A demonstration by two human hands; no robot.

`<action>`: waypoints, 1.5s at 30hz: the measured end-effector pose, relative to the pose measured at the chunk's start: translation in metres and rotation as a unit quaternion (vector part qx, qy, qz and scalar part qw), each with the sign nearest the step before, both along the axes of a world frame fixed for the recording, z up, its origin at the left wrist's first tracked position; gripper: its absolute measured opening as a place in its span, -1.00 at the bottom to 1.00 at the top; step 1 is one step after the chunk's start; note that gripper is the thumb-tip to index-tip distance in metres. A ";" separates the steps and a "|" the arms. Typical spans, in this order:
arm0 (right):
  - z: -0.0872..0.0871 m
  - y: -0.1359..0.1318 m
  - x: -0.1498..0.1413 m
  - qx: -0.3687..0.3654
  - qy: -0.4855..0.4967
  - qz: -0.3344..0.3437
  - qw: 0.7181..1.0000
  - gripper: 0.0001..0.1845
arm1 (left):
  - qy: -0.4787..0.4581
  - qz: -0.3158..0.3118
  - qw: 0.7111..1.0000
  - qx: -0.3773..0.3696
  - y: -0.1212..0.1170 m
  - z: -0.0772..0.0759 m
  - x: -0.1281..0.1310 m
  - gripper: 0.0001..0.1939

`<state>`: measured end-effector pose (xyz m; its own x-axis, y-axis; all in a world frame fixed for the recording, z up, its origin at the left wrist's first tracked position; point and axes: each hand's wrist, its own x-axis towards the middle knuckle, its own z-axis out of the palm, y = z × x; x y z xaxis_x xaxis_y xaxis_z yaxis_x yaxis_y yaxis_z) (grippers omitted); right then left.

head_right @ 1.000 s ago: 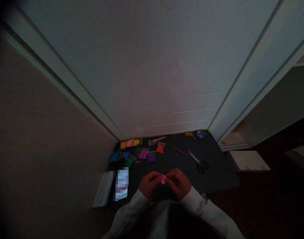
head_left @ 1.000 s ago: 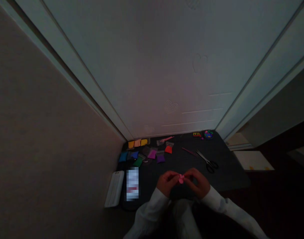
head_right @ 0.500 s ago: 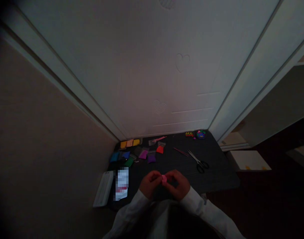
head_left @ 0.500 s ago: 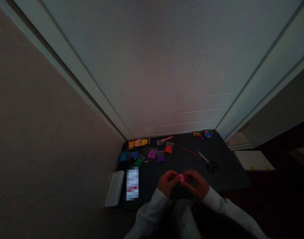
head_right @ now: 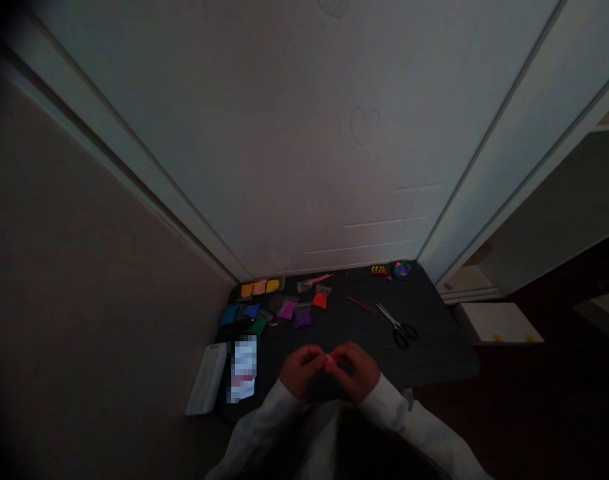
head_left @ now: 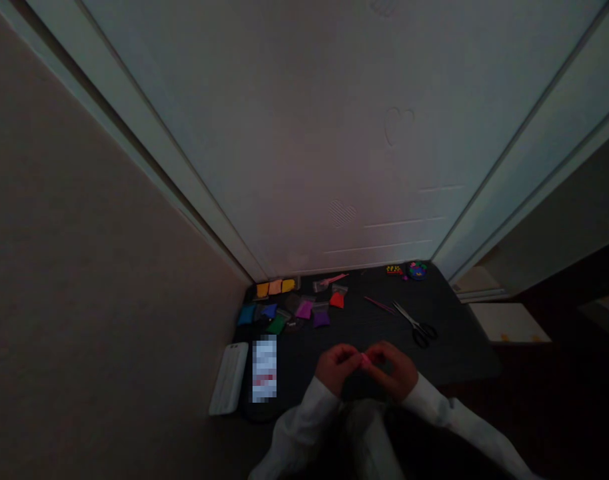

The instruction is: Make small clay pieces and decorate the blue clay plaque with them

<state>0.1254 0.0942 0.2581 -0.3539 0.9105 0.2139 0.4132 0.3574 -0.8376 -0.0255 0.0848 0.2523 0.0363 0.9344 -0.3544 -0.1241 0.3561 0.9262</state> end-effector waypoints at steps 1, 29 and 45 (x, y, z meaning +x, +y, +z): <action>-0.001 0.000 0.000 -0.001 0.001 0.002 1.000 -0.87 | 0.002 -0.002 1.000 0.000 0.000 0.001 0.000 -0.82; -0.001 0.008 -0.003 -0.096 0.106 -0.006 0.990 -0.86 | 0.073 -0.023 0.994 0.080 0.000 0.027 -0.002 -0.76; -0.010 0.009 -0.005 -0.126 0.150 -0.034 0.980 -0.81 | 0.182 -0.089 0.967 0.156 -0.001 0.029 -0.004 -0.76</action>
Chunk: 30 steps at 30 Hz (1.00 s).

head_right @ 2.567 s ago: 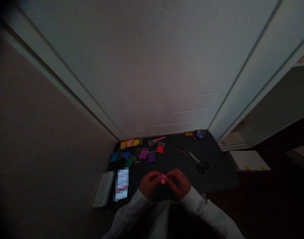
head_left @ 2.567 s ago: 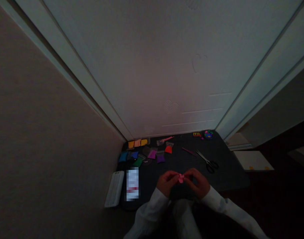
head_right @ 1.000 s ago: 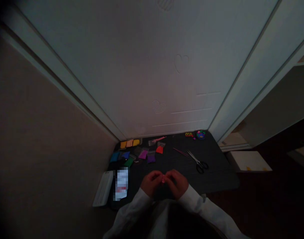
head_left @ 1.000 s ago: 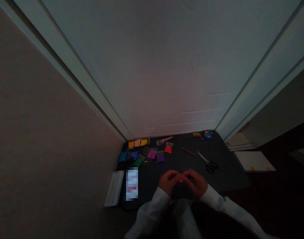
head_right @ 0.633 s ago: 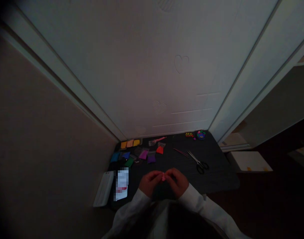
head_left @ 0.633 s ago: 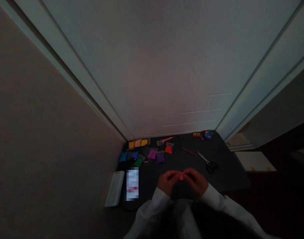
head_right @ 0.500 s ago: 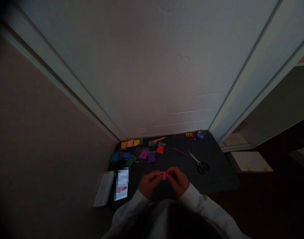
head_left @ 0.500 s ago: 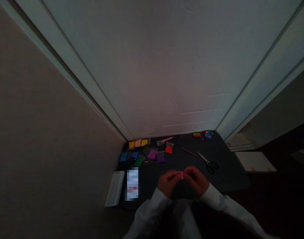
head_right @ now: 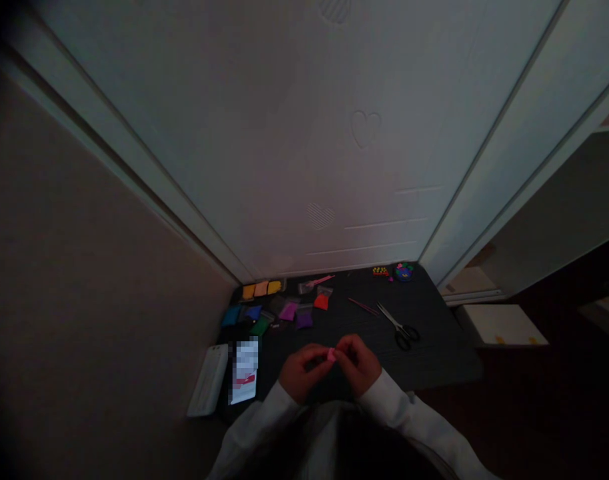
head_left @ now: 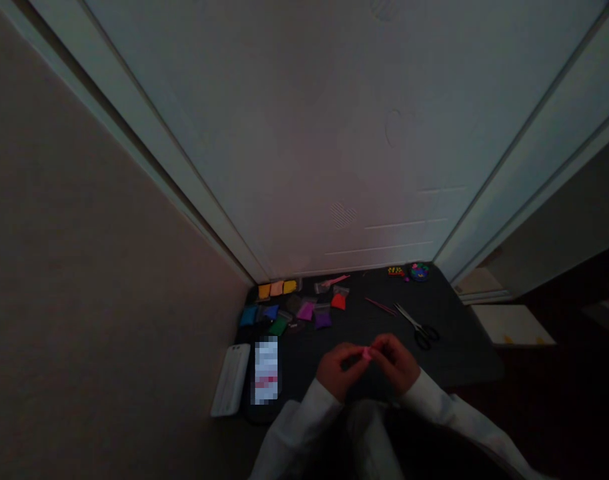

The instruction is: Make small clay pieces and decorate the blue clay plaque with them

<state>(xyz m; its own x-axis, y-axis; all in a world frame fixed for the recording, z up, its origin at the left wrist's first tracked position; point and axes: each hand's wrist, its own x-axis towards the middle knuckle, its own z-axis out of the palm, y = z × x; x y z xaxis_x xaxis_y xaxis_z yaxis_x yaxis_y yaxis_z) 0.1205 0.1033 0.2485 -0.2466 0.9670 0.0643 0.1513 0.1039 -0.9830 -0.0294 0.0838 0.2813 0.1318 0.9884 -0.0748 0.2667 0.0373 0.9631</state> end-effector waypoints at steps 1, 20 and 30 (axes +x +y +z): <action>-0.001 0.000 0.000 0.001 -0.002 -0.001 1.000 -0.82 | 0.006 0.003 1.000 0.006 0.000 -0.001 0.000 -0.76; 0.006 0.004 0.001 0.086 -0.091 0.009 0.992 -0.86 | -0.016 0.007 1.000 0.002 0.000 0.001 -0.001 -0.77; 0.013 0.006 0.002 0.169 -0.099 0.022 0.980 -0.83 | -0.075 -0.002 0.997 -0.031 0.002 -0.001 -0.002 -0.77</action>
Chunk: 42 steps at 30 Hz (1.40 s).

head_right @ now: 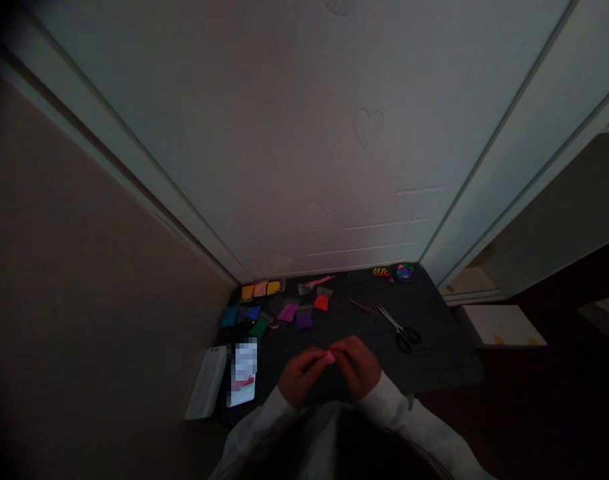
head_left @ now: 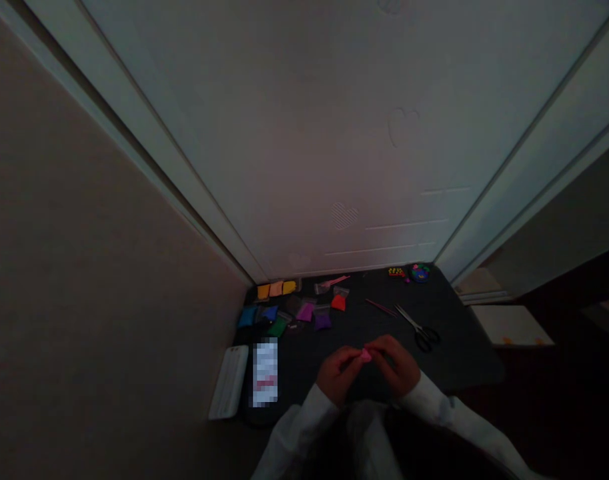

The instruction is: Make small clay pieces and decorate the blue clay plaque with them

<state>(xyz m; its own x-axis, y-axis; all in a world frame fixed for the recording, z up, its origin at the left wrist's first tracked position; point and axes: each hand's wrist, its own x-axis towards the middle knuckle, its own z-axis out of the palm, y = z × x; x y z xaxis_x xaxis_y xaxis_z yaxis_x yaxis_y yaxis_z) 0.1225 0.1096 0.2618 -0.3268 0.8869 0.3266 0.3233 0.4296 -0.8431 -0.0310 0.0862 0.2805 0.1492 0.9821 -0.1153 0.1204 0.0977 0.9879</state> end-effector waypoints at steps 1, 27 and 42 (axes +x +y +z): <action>0.001 0.000 0.000 0.005 -0.001 0.006 1.000 -0.82 | -0.002 0.005 1.000 -0.005 0.000 -0.001 0.000 -0.77; 0.006 0.003 -0.006 -0.036 -0.007 0.040 0.999 -0.85 | -0.064 0.089 0.991 -0.082 0.008 -0.018 -0.007 -0.76; 0.004 0.007 -0.007 -0.024 -0.030 0.027 0.999 -0.86 | -0.040 0.047 0.994 -0.087 0.008 -0.010 -0.011 -0.74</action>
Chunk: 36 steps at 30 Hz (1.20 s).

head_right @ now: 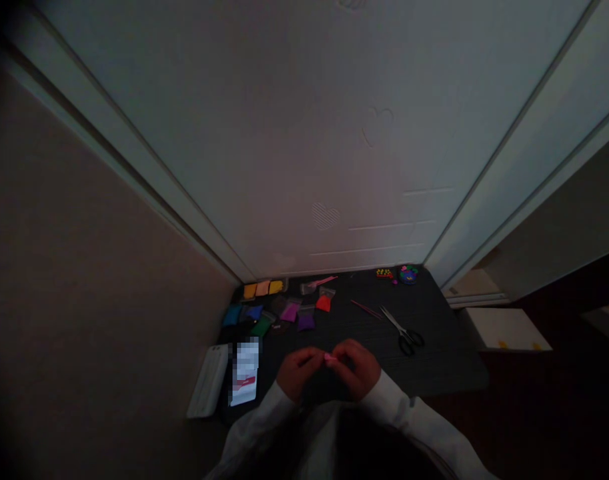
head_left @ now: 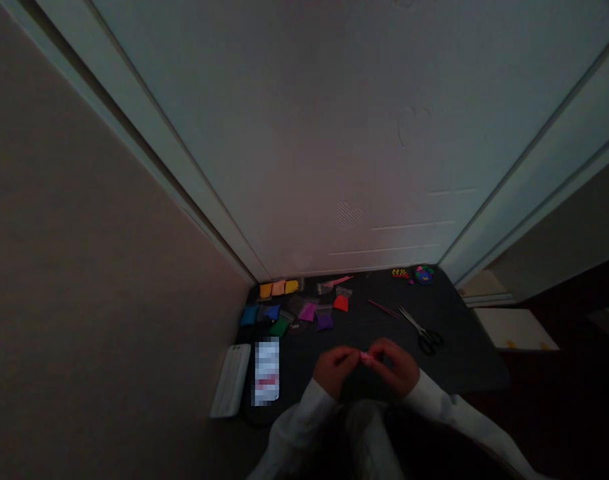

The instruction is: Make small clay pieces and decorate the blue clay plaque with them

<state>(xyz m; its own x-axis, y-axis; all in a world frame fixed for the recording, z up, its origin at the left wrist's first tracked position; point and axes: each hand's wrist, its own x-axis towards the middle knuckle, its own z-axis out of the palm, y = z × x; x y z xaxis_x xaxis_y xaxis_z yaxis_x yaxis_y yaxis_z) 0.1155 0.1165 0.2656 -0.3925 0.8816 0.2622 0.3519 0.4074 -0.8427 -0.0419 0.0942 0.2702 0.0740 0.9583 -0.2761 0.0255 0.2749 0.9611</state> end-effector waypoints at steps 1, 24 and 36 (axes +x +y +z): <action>0.000 0.000 0.000 0.005 0.005 0.004 1.000 -0.86 | -0.002 -0.003 1.000 0.001 0.000 0.001 0.000 -0.73; -0.004 -0.005 0.003 -0.003 -0.004 -0.030 1.000 -0.88 | -0.033 0.016 0.998 -0.047 0.001 -0.012 0.003 -0.70; -0.009 -0.008 0.004 0.012 0.008 -0.029 0.999 -0.89 | -0.051 0.017 0.997 -0.054 0.000 -0.011 0.006 -0.69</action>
<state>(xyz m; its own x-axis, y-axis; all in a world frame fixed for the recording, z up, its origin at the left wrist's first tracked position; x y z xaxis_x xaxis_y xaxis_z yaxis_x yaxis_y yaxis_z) 0.1195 0.1087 0.2561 -0.3362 0.8964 0.2890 0.3618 0.4062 -0.8391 -0.0360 0.0939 0.2590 0.0747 0.9261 -0.3698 -0.0829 0.3754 0.9232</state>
